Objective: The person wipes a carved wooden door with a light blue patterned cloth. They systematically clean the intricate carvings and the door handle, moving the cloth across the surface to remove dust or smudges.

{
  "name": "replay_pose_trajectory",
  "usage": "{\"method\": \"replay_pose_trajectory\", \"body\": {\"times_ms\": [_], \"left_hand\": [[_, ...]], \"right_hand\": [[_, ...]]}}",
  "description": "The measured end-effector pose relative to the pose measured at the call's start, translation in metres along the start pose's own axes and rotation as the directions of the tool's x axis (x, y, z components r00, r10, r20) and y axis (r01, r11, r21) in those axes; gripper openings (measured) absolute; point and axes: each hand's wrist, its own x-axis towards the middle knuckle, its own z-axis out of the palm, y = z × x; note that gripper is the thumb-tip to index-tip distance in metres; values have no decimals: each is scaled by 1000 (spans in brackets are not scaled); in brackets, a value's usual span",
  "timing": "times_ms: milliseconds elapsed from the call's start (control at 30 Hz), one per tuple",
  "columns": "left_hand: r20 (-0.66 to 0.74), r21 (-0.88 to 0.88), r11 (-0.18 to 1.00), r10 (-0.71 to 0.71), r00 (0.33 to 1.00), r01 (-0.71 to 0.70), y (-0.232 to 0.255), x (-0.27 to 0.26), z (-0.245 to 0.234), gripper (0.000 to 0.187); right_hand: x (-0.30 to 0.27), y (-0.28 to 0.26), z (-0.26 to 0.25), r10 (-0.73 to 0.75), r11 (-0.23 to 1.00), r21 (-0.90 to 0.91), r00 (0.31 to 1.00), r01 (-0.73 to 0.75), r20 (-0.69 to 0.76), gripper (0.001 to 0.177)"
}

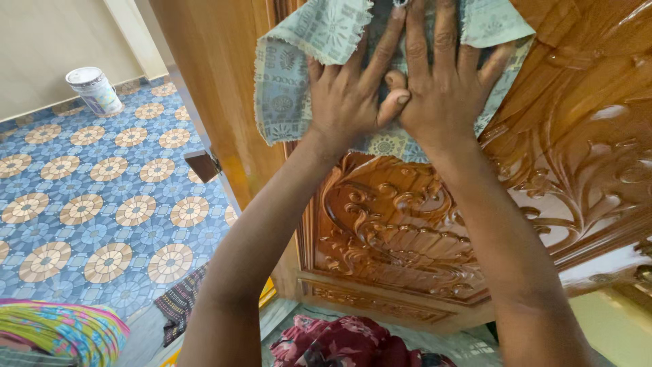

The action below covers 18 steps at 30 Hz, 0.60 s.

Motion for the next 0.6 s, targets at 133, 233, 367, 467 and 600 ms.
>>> {"method": "replay_pose_trajectory", "body": {"times_ms": [133, 233, 367, 467, 600], "left_hand": [[27, -11, 1000, -2, 1000, 2, -1, -3, -1, 73], [-5, -33, 999, 21, 1000, -22, -9, -3, -2, 82], [-45, -131, 991, -5, 999, -1, -40, 4, -1, 93], [-46, -22, 998, -54, 997, 53, -56, 14, -4, 94], [30, 116, 983, -147, 989, 143, -76, 33, -16, 88]], "right_hand": [[-8, 0, 1, -10, 999, 37, 999, 8, 42, 65], [-6, -1, 4, -5, 997, 74, 999, 1, 43, 65], [3, -16, 5, 1, 994, 110, 999, -6, 45, 68], [16, -23, 0, -13, 989, 149, 996, 0, 90, 74], [43, -32, -11, -74, 990, 132, 990, 58, 122, 81]]}}
